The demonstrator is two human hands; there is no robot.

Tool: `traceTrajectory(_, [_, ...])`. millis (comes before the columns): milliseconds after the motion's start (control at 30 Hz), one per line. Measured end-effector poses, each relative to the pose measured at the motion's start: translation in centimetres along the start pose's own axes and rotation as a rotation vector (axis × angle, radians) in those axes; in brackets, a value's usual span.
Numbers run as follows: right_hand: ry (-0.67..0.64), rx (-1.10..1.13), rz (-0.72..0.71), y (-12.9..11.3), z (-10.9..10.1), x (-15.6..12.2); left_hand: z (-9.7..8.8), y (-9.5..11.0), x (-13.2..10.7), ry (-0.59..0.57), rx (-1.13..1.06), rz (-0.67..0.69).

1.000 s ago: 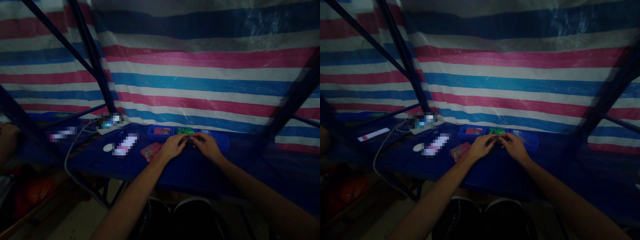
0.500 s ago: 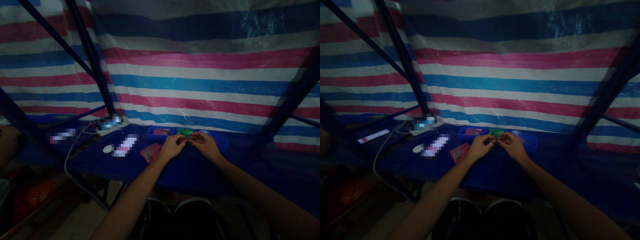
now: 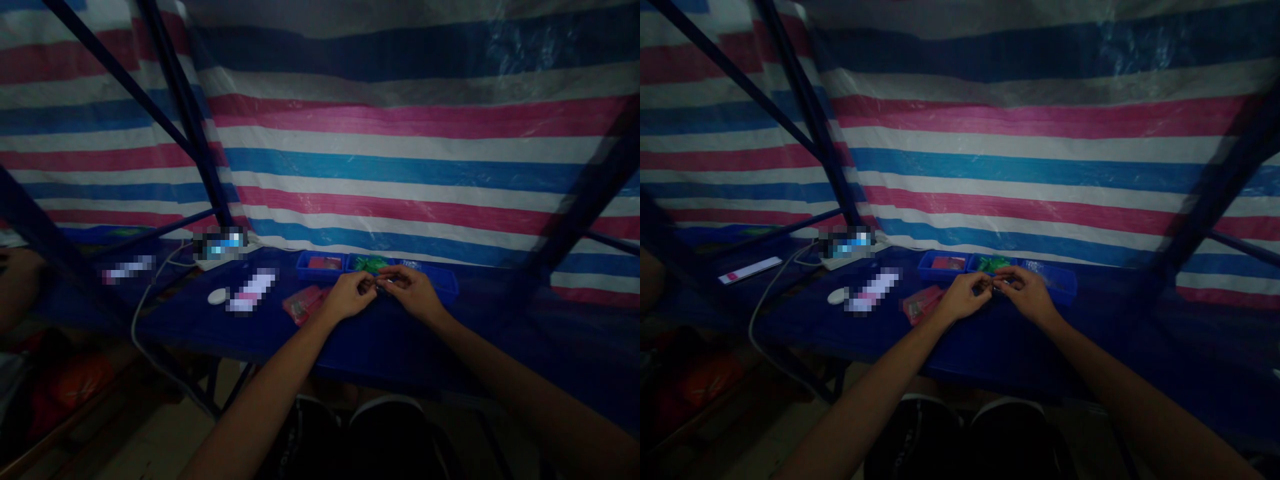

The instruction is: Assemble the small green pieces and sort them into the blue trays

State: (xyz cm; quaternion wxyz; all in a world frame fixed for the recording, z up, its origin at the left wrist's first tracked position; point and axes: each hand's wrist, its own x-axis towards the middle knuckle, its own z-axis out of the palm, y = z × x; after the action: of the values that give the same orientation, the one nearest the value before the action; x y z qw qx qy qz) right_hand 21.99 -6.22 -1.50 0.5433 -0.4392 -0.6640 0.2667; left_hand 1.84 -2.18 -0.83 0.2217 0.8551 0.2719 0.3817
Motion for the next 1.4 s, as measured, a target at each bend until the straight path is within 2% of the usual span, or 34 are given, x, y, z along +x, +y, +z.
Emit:
traceTrajectory(267, [0.055, 0.047, 0.012, 0.3, 0.0, 0.1, 0.0, 0.0, 0.0, -0.013, -0.113, -0.040])
traceTrajectory(533, [0.095, 0.021, 0.037, -0.2, 0.1, 0.1, -0.1, 0.0, 0.0, -0.045, -0.116, -0.046])
traceTrajectory(800, [0.009, 0.108, 0.031, 0.7, 0.1, 0.3, -0.6, 0.3, 0.1, -0.022, -0.130, -0.083])
traceTrajectory(1000, [0.032, 0.049, 0.034, 0.6, -0.1, 0.2, -0.4, 0.2, 0.1, 0.010, -0.181, -0.126])
traceTrajectory(1167, [0.100, -0.261, -0.120, -0.1, -0.1, -0.1, -0.4, 0.2, -0.1, 0.003, -0.213, -0.201])
traceTrajectory(1267, [0.057, -0.388, -0.245, -0.5, -0.1, -0.3, -0.5, 0.3, 0.0, -0.007, -0.281, -0.160])
traceTrajectory(1400, [-0.022, -0.422, -0.320, -0.8, -0.1, -0.3, -0.5, 0.1, 0.1, 0.007, -0.306, -0.123])
